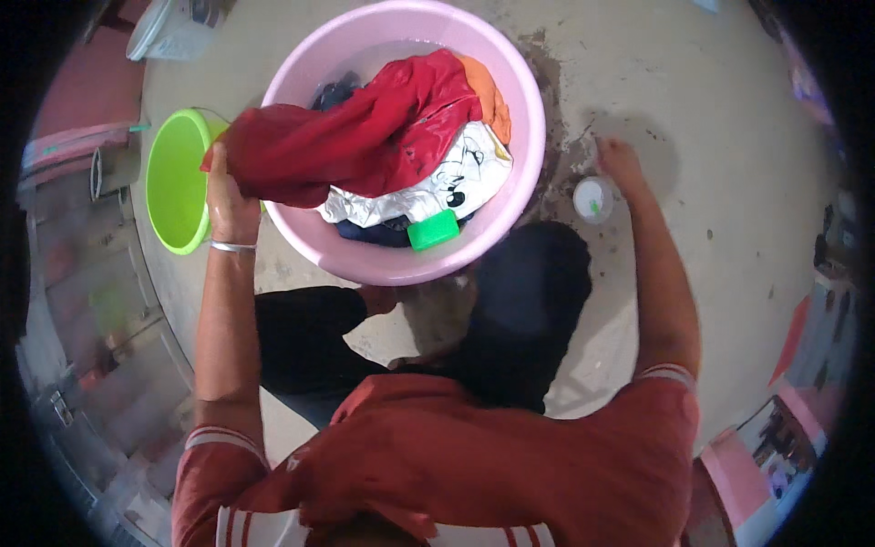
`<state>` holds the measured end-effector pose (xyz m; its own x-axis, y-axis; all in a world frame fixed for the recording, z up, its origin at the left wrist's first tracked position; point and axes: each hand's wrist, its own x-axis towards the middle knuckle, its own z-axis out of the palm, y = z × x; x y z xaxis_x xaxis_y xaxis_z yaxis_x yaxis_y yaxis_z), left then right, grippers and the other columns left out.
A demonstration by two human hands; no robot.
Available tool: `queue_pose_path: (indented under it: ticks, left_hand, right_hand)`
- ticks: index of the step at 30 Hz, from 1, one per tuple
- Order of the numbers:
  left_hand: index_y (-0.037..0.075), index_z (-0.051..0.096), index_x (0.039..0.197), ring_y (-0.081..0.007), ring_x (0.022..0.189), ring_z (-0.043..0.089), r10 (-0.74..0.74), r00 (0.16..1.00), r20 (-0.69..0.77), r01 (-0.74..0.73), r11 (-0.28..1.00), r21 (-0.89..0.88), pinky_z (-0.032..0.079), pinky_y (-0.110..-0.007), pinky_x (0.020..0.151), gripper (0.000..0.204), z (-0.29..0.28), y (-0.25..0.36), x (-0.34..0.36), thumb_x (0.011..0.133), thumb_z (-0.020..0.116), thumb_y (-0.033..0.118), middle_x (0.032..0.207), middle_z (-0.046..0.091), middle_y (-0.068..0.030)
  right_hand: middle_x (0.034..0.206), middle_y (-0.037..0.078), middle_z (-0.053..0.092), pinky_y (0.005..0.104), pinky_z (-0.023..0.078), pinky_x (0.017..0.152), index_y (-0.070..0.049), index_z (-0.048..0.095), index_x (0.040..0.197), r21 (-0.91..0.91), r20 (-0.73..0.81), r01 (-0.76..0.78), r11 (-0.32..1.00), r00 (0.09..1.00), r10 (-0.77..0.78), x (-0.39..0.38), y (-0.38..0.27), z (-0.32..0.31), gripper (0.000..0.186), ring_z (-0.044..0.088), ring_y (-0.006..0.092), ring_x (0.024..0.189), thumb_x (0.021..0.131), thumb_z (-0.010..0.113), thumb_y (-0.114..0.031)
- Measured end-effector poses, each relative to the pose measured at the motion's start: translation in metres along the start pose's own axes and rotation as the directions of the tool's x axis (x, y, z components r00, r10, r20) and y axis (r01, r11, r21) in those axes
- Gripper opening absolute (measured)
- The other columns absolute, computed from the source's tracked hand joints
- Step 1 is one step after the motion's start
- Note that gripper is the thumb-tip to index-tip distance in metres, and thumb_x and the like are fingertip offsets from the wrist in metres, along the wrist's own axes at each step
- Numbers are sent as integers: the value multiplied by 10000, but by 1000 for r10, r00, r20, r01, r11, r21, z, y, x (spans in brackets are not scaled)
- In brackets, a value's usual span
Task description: The person washes clothes in a basin of water, repeatedly rubbing, scrubbing, and squeezing a red garment by hand.
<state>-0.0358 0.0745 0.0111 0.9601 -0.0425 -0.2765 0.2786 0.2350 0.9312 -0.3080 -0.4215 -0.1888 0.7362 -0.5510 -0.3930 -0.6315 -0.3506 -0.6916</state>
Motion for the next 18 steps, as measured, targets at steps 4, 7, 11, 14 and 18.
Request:
queue_pose_path:
  ticks: [4, 7, 11, 14, 18]
  left_hand:
    - [9, 554, 1159, -232, 1030, 592, 128, 992, -7, -128, 984, -123, 452, -384, 962, 358, 25, 30, -7, 974, 468, 304, 1137, 613, -112]
    - [3, 528, 1182, -248, 1046, 581, 46, 996, -72, -62, 968, -243, 442, -399, 972, 387, 35, 44, -23, 978, 455, 324, 1161, 598, -128]
    - [24, 473, 1252, -313, 1146, 531, 28, 996, -88, -55, 946, -319, 416, -461, 1010, 416, 37, 54, -25, 992, 399, 341, 1254, 544, -146]
    - [13, 441, 1264, -323, 1155, 523, -3, 997, 75, 37, 889, -457, 400, -477, 1034, 404, 31, 68, -32, 992, 395, 308, 1254, 538, -174]
    - [8, 508, 1184, -283, 1090, 563, -88, 996, 7, 84, 915, -394, 441, -422, 973, 368, 3, 59, -28, 977, 443, 305, 1163, 593, -145]
  right_hand:
    - [986, 74, 622, 334, 481, 836, -20, 588, 1095, 276, 110, 302, 912, 933, -342, -5, -188, 18, 339, 579, 173, 975, 839, 644, -235]
    - [1039, 117, 635, 372, 498, 850, 7, 585, 1087, 644, 220, 261, 719, 837, -501, -40, -314, 135, 227, 619, 216, 978, 887, 529, -83]
    - [797, 243, 583, 460, 465, 697, -12, 557, 857, 91, -187, 741, 666, 669, -719, -77, -355, 264, 112, 600, 397, 809, 826, 596, -113]
    - [741, 154, 672, 464, 543, 630, -73, 688, 713, -467, -91, 344, 814, 898, -431, -7, -238, 277, 182, 674, 331, 723, 797, 558, -168]
    - [958, 153, 648, 454, 479, 794, -45, 643, 876, -322, -227, 363, 874, 867, -444, -9, -211, 260, 187, 617, 301, 907, 849, 551, -206]
